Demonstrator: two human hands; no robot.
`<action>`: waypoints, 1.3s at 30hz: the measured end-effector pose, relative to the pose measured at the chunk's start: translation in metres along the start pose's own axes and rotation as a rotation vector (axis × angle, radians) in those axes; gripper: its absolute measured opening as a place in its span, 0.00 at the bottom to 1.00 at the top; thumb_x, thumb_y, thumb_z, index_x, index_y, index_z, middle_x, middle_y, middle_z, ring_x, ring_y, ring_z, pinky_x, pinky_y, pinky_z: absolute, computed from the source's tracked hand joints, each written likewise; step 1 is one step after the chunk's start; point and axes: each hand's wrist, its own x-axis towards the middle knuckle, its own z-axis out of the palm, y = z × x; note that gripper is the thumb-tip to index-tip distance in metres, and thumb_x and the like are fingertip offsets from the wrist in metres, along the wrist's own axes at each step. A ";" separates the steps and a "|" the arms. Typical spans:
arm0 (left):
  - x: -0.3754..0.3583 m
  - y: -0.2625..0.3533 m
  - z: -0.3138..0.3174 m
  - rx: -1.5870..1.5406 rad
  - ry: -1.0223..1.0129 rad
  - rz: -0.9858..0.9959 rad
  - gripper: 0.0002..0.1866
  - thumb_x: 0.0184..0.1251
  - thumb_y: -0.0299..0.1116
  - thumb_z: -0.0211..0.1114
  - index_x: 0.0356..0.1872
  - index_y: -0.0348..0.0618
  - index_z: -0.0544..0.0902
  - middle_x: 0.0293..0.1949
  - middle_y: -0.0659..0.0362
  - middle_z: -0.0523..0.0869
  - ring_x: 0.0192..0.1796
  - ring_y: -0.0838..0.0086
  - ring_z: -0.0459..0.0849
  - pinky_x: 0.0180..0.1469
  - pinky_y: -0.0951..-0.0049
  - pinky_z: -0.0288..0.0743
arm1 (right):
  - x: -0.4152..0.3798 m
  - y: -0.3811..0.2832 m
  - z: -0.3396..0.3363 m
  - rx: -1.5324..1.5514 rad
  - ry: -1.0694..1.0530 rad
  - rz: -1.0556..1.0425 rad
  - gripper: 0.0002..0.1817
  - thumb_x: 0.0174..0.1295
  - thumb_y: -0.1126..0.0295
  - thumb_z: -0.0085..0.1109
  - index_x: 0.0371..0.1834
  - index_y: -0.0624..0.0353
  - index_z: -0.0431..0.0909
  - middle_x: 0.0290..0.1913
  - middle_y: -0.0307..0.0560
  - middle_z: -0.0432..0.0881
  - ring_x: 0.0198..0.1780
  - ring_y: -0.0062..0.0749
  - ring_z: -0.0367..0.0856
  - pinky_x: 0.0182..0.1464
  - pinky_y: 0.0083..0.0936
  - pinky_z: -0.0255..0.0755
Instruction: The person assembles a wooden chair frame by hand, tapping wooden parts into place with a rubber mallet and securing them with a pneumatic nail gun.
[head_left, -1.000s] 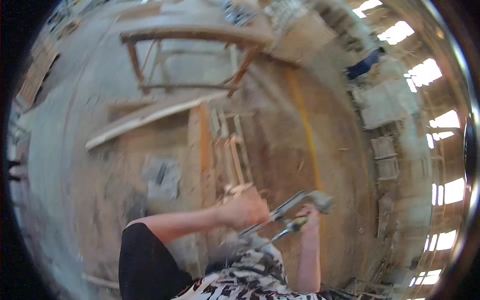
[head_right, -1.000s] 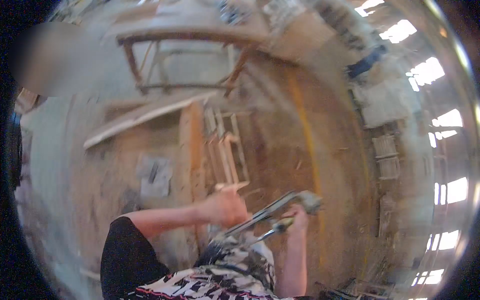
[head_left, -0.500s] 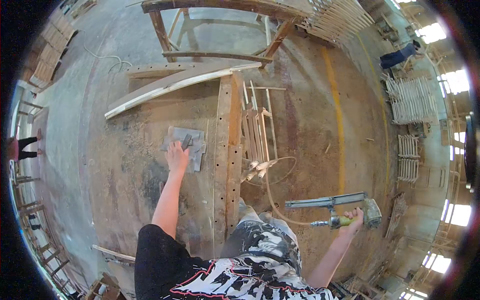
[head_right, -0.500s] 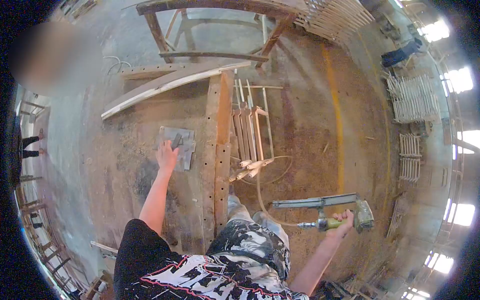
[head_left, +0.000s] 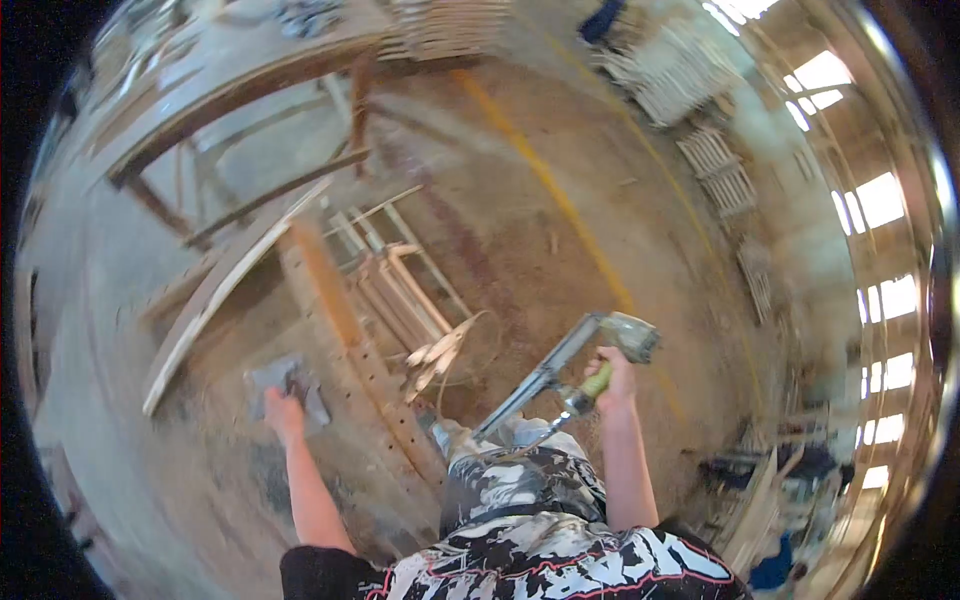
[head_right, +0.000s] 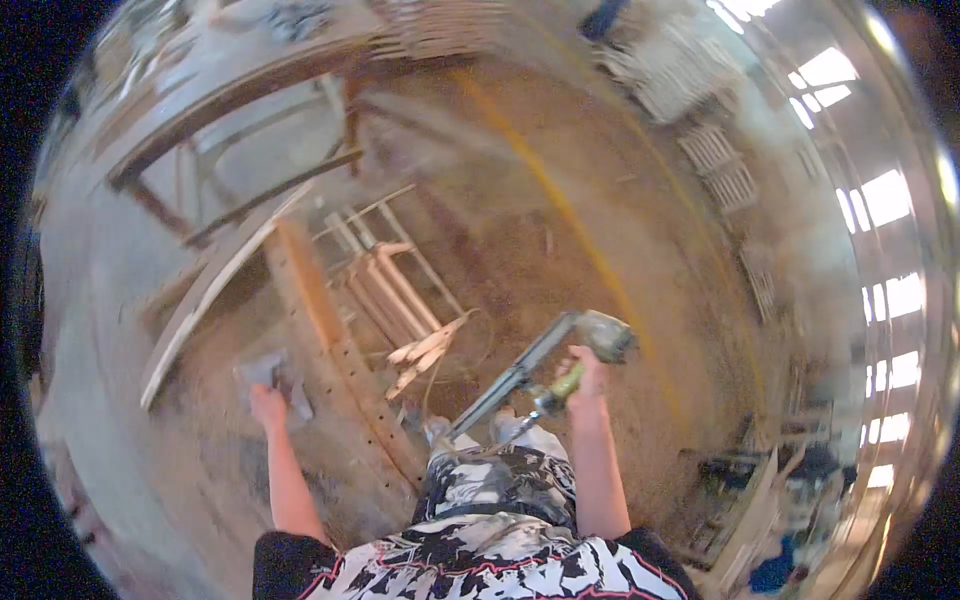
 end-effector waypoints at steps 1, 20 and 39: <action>0.005 -0.009 0.007 0.028 -0.021 0.007 0.07 0.60 0.30 0.60 0.37 0.39 0.79 0.38 0.43 0.85 0.45 0.45 0.84 0.45 0.46 0.74 | 0.008 0.006 -0.006 0.034 -0.049 0.006 0.08 0.59 0.73 0.64 0.34 0.53 0.72 0.28 0.39 0.73 0.25 0.24 0.73 0.26 0.21 0.73; -0.160 0.386 -0.014 -0.677 -0.939 0.708 0.12 0.70 0.36 0.68 0.41 0.35 0.85 0.29 0.57 0.85 0.34 0.77 0.81 0.39 0.72 0.75 | -0.036 0.014 0.021 0.192 -0.233 0.240 0.05 0.57 0.76 0.64 0.29 0.59 0.76 0.25 0.44 0.76 0.24 0.29 0.75 0.27 0.26 0.72; -0.207 0.388 -0.004 -0.615 -0.812 0.621 0.21 0.65 0.48 0.75 0.37 0.37 0.81 0.25 0.61 0.82 0.30 0.76 0.80 0.34 0.71 0.75 | -0.023 0.015 -0.003 0.202 -0.270 0.318 0.08 0.57 0.70 0.64 0.27 0.58 0.75 0.22 0.46 0.76 0.22 0.33 0.76 0.25 0.29 0.70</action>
